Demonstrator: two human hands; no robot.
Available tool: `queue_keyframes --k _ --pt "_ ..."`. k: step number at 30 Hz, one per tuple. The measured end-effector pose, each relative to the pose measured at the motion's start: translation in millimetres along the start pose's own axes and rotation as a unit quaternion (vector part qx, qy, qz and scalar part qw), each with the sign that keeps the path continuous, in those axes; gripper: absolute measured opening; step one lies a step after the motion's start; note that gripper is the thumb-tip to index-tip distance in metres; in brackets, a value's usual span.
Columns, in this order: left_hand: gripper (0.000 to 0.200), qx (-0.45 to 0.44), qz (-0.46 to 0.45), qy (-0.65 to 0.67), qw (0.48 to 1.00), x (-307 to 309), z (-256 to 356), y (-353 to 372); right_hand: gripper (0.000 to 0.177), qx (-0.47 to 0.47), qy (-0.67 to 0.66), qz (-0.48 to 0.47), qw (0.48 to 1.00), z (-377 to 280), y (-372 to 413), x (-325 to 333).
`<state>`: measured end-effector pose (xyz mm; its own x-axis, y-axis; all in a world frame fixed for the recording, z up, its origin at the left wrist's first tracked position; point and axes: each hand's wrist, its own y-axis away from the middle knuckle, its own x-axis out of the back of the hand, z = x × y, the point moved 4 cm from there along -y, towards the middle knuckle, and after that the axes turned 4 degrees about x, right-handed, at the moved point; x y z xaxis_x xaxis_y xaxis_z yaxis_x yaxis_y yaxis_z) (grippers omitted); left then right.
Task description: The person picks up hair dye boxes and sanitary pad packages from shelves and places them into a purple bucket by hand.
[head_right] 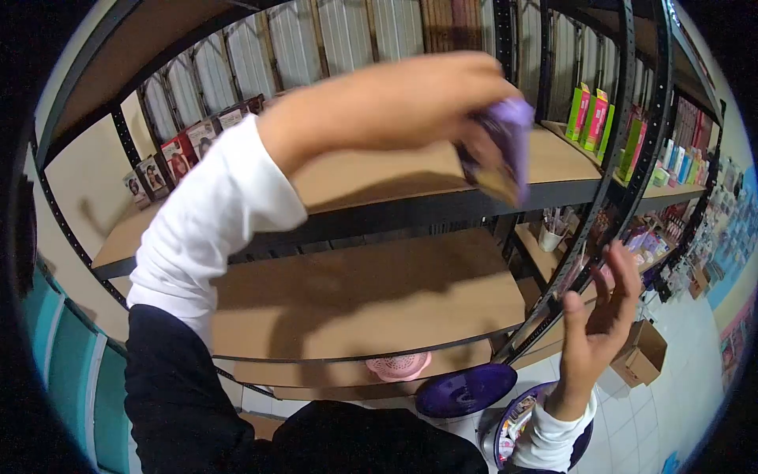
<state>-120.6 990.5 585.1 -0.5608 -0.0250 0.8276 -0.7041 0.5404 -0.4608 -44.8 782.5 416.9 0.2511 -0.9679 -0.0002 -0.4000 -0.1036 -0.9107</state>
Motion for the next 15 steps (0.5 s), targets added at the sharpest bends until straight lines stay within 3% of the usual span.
queue_keyframes --k 1,5,8,11,12,15 --pt "0.03 -0.034 0.021 0.001 0.999 -8.3 17.6 -2.9 0.056 0.048 0.026 0.001 0.999 -10.9 -4.6 -10.0" --pt "0.018 -0.124 0.072 0.017 0.989 -21.9 67.7 -4.8 0.059 -0.035 0.073 0.002 0.997 -3.1 8.5 -27.4" --pt "0.024 -0.101 0.033 0.059 0.993 -29.2 77.2 -0.1 0.054 -0.081 -0.02 -0.018 0.996 16.9 28.2 -23.4" --pt "0.037 -0.08 0.058 0.075 0.992 -18.8 54.7 9.6 0.054 -0.077 0.012 -0.04 0.996 20.0 38.0 -16.5" --pt "0.05 -0.044 0.053 0.035 0.997 -14.8 32.6 14.9 0.056 -0.078 0.018 -0.044 0.996 24.1 43.3 -11.3" --pt "0.048 0.139 0.006 -0.137 0.981 15.1 -64.6 55.7 0.054 -0.094 0.028 -0.006 0.995 41.0 62.9 12.8"
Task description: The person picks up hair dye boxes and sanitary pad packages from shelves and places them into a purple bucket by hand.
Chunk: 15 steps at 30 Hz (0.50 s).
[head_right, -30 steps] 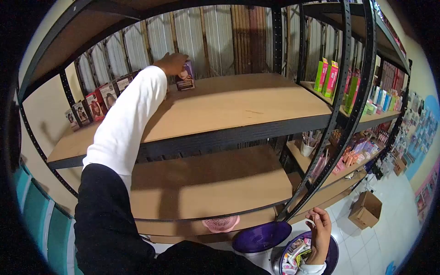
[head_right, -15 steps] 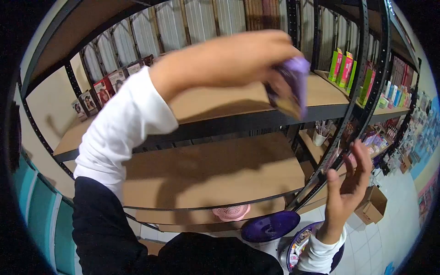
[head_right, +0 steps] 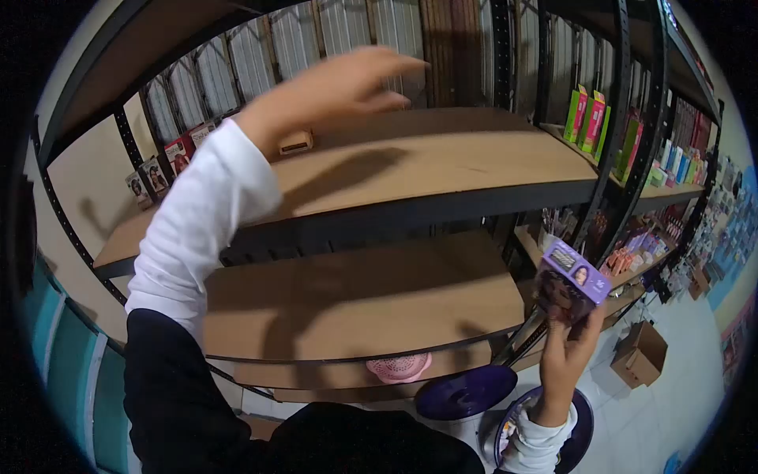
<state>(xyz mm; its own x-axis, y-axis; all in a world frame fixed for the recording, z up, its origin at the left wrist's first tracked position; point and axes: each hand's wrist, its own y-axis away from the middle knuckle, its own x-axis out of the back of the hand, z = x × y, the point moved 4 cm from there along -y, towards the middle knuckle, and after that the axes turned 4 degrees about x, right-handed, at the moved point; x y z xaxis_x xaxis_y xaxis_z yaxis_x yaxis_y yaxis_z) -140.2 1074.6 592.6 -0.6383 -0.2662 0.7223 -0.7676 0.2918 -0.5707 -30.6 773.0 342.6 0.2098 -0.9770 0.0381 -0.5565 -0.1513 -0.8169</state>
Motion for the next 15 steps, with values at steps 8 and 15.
queue_keyframes --k 8,15 --pt "0.057 0.363 -0.264 -0.09 0.889 -16.1 -168.3 99.8 0.045 -0.085 -0.022 0.05 0.995 20.1 13.1 35.3" --pt "0.05 0.296 -0.234 -0.105 0.92 -17.3 -162.4 97.0 0.048 -0.091 -0.002 0.047 0.995 30.6 22.6 51.5"
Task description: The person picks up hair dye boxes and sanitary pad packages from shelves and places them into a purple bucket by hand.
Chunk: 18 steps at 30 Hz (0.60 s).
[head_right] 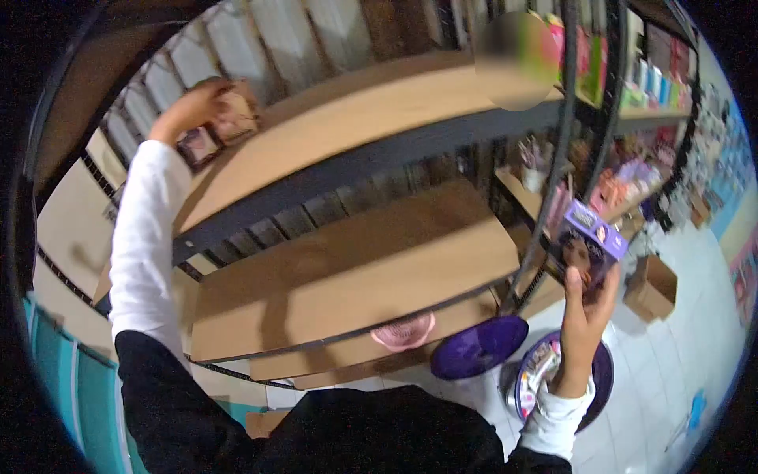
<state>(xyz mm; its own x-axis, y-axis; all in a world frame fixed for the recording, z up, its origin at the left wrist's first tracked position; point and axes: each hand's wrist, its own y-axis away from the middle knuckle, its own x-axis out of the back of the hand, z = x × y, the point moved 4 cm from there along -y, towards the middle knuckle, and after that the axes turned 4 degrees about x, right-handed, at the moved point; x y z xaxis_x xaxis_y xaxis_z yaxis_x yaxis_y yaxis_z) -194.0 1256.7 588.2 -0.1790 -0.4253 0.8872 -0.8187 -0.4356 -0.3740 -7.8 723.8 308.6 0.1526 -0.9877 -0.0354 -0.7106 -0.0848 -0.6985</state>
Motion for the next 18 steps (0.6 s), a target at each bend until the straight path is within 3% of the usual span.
queue_keyframes --k 2,3,4,6,10,13,16,18 --pt "0.048 -0.055 0.048 -0.009 0.997 20.9 24.1 3.0 0.047 -0.012 0.006 -0.008 1.0 1.1 1.7 12.6" --pt "0.049 -0.067 0.037 0.22 0.972 24.8 23.3 -4.7 0.047 -0.01 0.018 -0.003 1.0 3.1 0.2 20.6" --pt "0.049 -0.029 0.016 0.442 0.896 33.6 33.1 -11.4 0.047 -0.028 0.022 0.014 0.999 2.8 0.0 28.5" --pt "0.045 -0.183 0.187 0.299 0.918 69.6 83.4 -17.8 0.045 -0.016 0.014 0.039 0.999 -3.5 -5.4 44.5" --pt "0.033 -0.377 0.09 0.436 0.812 112.5 268.7 -4.7 0.035 -0.039 -0.098 0.125 0.987 -1.2 -6.3 93.2" --pt "0.03 -0.398 0.012 0.506 0.765 79.0 422.2 67.1 0.034 -0.06 -0.319 0.134 0.936 15.7 9.0 144.5" --pt "0.03 -0.407 -0.083 0.562 0.715 -2.7 548.8 111.1 0.039 -0.132 -0.351 0.102 0.921 49.8 34.0 176.7" --pt "0.03 -0.438 -0.062 0.605 0.662 -65.7 617.9 127.1 0.044 -0.188 -0.325 0.079 0.924 82.3 62.1 196.5"
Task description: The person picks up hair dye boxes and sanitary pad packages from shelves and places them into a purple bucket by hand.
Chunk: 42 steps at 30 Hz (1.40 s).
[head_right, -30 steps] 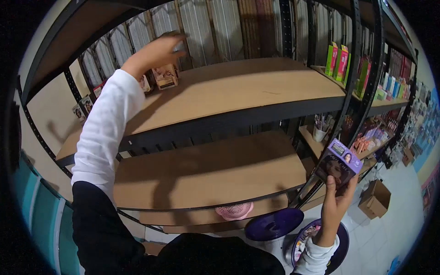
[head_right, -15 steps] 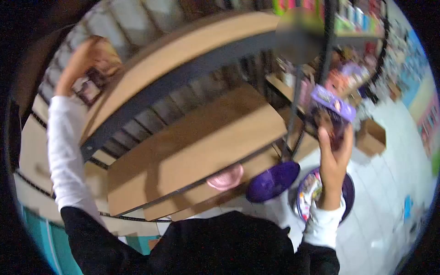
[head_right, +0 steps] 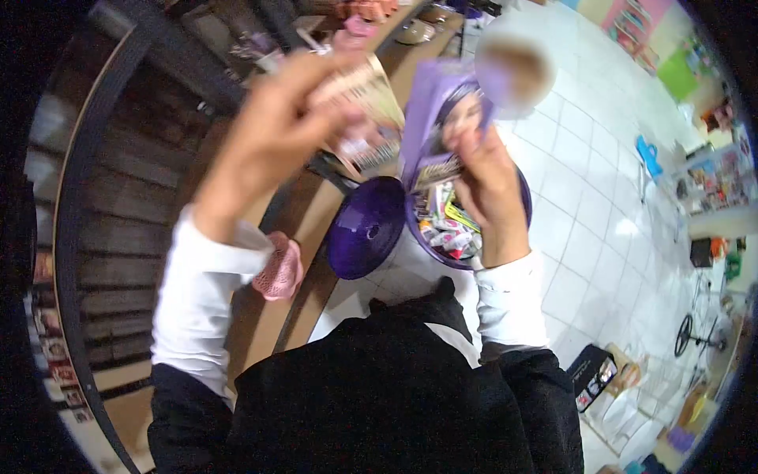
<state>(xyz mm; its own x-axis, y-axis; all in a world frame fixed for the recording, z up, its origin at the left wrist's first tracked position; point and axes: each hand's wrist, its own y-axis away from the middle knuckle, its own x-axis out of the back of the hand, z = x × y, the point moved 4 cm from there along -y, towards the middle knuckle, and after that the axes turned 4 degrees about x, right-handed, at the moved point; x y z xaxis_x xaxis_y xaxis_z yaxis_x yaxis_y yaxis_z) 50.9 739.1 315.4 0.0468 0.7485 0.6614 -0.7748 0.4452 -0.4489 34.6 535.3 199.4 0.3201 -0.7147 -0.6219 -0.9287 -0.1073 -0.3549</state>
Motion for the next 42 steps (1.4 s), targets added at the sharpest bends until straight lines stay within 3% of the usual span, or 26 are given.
queue_keyframes --k 2,5,7,8,10,13,16,17,20,21,24,26,28,31,34,37,40,41,42 --pt "0.028 -0.036 -0.006 -0.015 0.999 -66.7 -25.2 -2.7 0.052 -0.07 0.009 0.007 0.997 18.1 14.6 35.2" --pt "0.027 0.096 -0.063 0.124 0.986 -161.2 -80.3 6.4 0.063 -0.146 0.001 0.104 0.984 46.4 42.2 95.3" --pt "0.028 0.213 -0.083 0.27 0.935 -227.8 -129.3 22.8 0.064 -0.198 -0.015 0.162 0.967 65.1 61.3 128.2" --pt "0.028 0.276 -0.097 0.309 0.905 -235.0 -119.9 22.8 0.061 -0.205 -0.032 0.174 0.963 82.0 72.4 153.2" --pt "0.029 0.291 -0.093 0.215 0.927 -279.8 -161.2 48.8 0.059 -0.264 -0.034 0.2 0.943 106.4 91.1 188.7" --pt "0.032 0.381 -0.045 0.241 0.891 -304.7 -197.7 92.2 0.051 -0.35 0.039 0.266 0.898 151.7 122.5 259.4" --pt "0.035 0.515 -0.104 0.273 0.806 -324.4 -246.6 168.3 0.041 -0.381 0.153 0.25 0.877 214.9 161.7 344.4" --pt "0.035 0.561 -0.116 0.292 0.766 -326.7 -256.3 194.1 0.043 -0.395 0.192 0.239 0.866 240.7 174.3 368.9" --pt "0.034 0.618 -0.109 0.26 0.734 -346.4 -285.8 297.0 0.053 -0.383 0.379 0.146 0.83 332.9 200.4 430.9" --pt "0.034 0.64 -0.103 0.245 0.721 -348.6 -286.0 314.6 0.063 -0.369 0.287 0.186 0.864 354.1 204.0 433.3" --pt "0.032 0.668 -0.126 0.257 0.687 -363.0 -285.4 363.8 0.068 -0.408 0.263 0.162 0.859 423.6 220.3 456.8" --pt "0.032 0.663 -0.163 0.232 0.693 -374.4 -283.6 389.1 0.069 -0.389 0.344 0.067 0.852 446.5 223.1 460.0" --pt "0.032 0.687 -0.197 0.214 0.666 -379.1 -275.1 382.1 0.067 -0.375 0.376 -0.002 0.847 453.7 220.9 447.6" --pt "0.031 0.675 -0.205 0.215 0.675 -390.6 -269.4 392.0 0.058 -0.391 0.46 -0.099 0.791 429.8 193.0 414.0" --pt "0.033 0.658 -0.264 0.185 0.681 -393.9 -262.0 374.8 0.053 -0.443 0.545 -0.137 0.698 452.4 222.7 442.4" --pt "0.034 0.649 -0.263 0.188 0.689 -395.8 -260.6 364.5 0.048 -0.42 0.602 -0.174 0.656 466.3 254.3 467.2" --pt "0.033 0.64 -0.257 0.18 0.702 -391.6 -262.0 354.8 0.047 -0.522 0.604 -0.18 0.574 451.7 258.2 466.7" --pt "0.033 0.643 -0.259 0.179 0.699 -390.8 -263.0 354.4 0.032 -0.473 0.619 -0.176 0.602 446.3 257.6 462.4" --pt "0.033 0.647 -0.26 0.177 0.695 -389.5 -263.5 355.0 0.034 -0.474 0.612 -0.164 0.612 444.0 258.1 462.0"
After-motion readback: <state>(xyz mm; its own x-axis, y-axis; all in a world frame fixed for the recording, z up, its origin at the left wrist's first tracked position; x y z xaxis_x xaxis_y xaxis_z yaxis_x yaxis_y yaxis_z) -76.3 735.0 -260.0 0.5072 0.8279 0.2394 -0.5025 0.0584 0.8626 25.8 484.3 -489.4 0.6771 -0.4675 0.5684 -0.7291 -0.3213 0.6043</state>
